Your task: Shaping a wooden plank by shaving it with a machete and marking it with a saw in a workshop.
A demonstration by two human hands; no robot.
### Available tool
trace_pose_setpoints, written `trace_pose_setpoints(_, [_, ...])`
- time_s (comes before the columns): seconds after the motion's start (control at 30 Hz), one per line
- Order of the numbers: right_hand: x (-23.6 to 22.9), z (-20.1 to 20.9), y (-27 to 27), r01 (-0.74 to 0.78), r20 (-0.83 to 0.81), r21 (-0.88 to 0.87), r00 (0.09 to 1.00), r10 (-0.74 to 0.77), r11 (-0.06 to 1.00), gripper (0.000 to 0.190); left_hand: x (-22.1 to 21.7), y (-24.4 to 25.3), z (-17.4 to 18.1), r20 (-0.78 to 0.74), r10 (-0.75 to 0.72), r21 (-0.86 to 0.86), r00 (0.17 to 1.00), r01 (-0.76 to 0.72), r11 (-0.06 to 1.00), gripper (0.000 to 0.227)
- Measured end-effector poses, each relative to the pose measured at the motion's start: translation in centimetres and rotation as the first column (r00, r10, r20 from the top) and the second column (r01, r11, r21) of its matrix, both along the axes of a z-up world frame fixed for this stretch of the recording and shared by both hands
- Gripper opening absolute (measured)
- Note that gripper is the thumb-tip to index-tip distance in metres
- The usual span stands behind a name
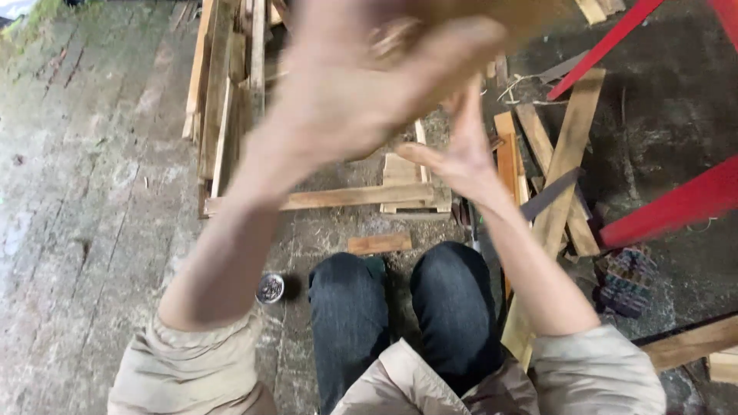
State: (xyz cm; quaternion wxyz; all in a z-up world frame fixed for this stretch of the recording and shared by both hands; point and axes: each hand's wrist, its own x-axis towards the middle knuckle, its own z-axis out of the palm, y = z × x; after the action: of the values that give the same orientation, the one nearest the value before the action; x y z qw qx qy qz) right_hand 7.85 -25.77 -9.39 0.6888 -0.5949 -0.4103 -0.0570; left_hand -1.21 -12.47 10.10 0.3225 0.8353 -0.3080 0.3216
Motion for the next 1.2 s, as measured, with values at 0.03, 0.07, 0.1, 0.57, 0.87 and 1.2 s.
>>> trace_pose_setpoints(0.03, [-0.2,-1.4,1.4,-0.059,-0.067,0.150,0.995,0.070,0.987,0.079,0.4,-1.6,-0.2,-0.125,-0.091,0.040,0.988,0.097,0.994,0.025])
trace_pose_setpoints(0.07, [-0.6,-1.6,1.3,-0.059,-0.067,0.150,0.995,0.070,0.987,0.079,1.0,-2.2,-1.1,-0.124,-0.092,0.040,0.988,0.098,0.994,0.025])
trace_pose_setpoints(0.1, [-0.8,-1.7,1.2,-0.024,-0.178,0.190,0.982,0.059,0.981,0.075,1.7,-2.7,-1.9,-0.042,-0.114,0.111,0.993,0.118,0.987,0.024])
trace_pose_setpoints(0.57, [0.5,-5.1,2.3,0.311,-0.901,0.381,0.336,0.274,0.871,0.091,4.3,6.6,-21.2,-0.250,0.412,0.538,0.876,-0.228,0.812,0.110])
trace_pose_setpoints(0.87, [2.5,-20.6,9.0,0.110,-0.996,0.065,-0.058,0.071,0.992,0.095,7.1,18.5,-40.9,-0.513,0.648,0.729,0.563,-0.111,0.675,0.115])
trace_pose_setpoints(1.2, [0.9,-36.2,-3.0,-0.170,-0.687,-0.686,0.473,-0.552,0.708,0.028,7.5,27.4,-54.0,-0.473,0.744,0.806,0.472,-0.110,0.582,0.101])
